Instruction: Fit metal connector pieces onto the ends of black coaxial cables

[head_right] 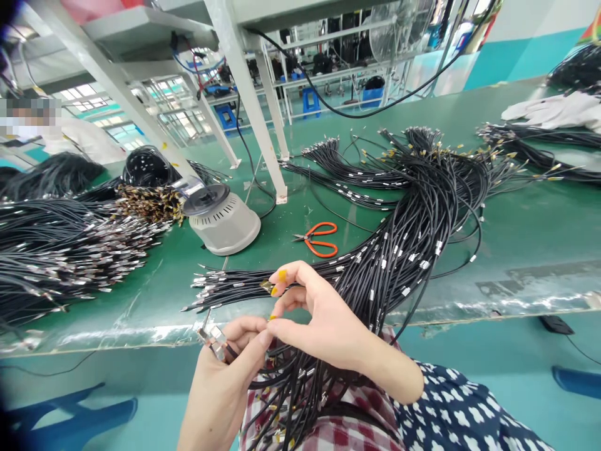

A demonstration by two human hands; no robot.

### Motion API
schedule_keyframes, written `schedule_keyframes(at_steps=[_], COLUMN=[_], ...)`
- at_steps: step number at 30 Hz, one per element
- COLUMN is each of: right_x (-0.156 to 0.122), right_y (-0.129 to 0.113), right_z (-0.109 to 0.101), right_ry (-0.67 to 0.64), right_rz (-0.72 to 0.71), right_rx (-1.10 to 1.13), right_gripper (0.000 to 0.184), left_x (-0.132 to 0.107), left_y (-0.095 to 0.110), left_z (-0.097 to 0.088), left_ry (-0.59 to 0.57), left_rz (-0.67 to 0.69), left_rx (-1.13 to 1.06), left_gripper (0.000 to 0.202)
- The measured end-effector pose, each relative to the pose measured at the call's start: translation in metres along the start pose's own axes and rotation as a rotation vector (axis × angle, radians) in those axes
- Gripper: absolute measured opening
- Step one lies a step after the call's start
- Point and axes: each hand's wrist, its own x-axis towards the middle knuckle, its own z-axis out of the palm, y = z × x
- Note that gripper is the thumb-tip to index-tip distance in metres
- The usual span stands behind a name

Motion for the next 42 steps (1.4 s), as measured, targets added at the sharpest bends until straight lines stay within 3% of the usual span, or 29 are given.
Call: schedule_keyframes(at_steps=[5,15,22,25,30,36,42], right_x=[0.005,0.01,0.007,0.007,0.005,-0.003,-0.007], right_y=[-0.006,-0.002,0.006,0.004,0.002,0.012,0.013], right_z=[-0.004,-0.023,-0.028,-0.039,-0.06,-0.039,-0.032], right_ry=[-0.099,-0.334,-0.385,-0.408,-0.239,-0.084,-0.043], right_rz=[0.043,0.308,0.381,0.363,0.245,0.145,0.133], right_rx=[-0.011,0.281,0.463,0.562,0.571,0.347,0.363], right_gripper=[0.037,0.041,0.047,0.049,0.051,0.031,0.028], left_x=[-0.001,-0.006,-0.013,-0.009,0.006,0.012,0.013], left_y=[0.0,0.007,0.014,0.012,0.005,0.002,-0.001], left_z=[0.0,0.003,0.009,0.006,-0.004,-0.005,-0.008], left_ry=[-0.033,-0.176,-0.21,-0.193,-0.235,-0.294,-0.207], left_rz=[0.004,-0.015,-0.032,-0.038,-0.136,-0.154,-0.156], left_rx=[-0.013,0.046,0.047,0.053,-0.094,-0.163,-0.146], left_gripper=[0.018,0.014,0.014,0.015,0.018,0.018,0.023])
